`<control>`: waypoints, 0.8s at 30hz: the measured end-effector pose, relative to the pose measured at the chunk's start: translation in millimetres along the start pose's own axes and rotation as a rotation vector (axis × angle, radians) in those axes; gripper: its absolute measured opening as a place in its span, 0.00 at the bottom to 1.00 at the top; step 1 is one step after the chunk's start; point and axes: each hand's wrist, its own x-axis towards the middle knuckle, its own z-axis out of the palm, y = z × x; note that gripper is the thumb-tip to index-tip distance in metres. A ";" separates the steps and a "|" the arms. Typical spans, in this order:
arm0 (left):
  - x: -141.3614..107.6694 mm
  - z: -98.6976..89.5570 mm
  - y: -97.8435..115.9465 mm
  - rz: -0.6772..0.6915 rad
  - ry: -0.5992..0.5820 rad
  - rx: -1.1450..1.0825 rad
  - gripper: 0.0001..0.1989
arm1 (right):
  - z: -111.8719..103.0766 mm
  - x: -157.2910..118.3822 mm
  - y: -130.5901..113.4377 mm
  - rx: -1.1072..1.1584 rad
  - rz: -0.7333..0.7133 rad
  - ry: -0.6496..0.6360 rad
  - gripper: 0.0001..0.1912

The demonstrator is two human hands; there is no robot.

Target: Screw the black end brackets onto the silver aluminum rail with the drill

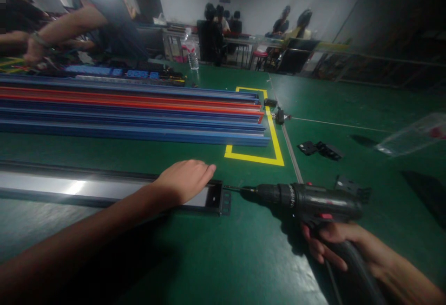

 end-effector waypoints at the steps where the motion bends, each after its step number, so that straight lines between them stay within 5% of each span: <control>1: -0.3 1.0 -0.9 -0.004 0.006 -0.005 0.25 | 1.7 -0.1 -1.3 -0.001 0.003 -0.004 0.15; 19: 1.1 -3.0 3.9 -0.047 -0.010 -0.034 0.26 | 12.6 -1.3 -8.9 -0.048 0.025 0.051 0.13; 24: -0.2 -1.3 2.3 -0.013 -0.018 -0.010 0.26 | 14.0 0.2 -9.6 -0.020 0.017 -0.031 0.13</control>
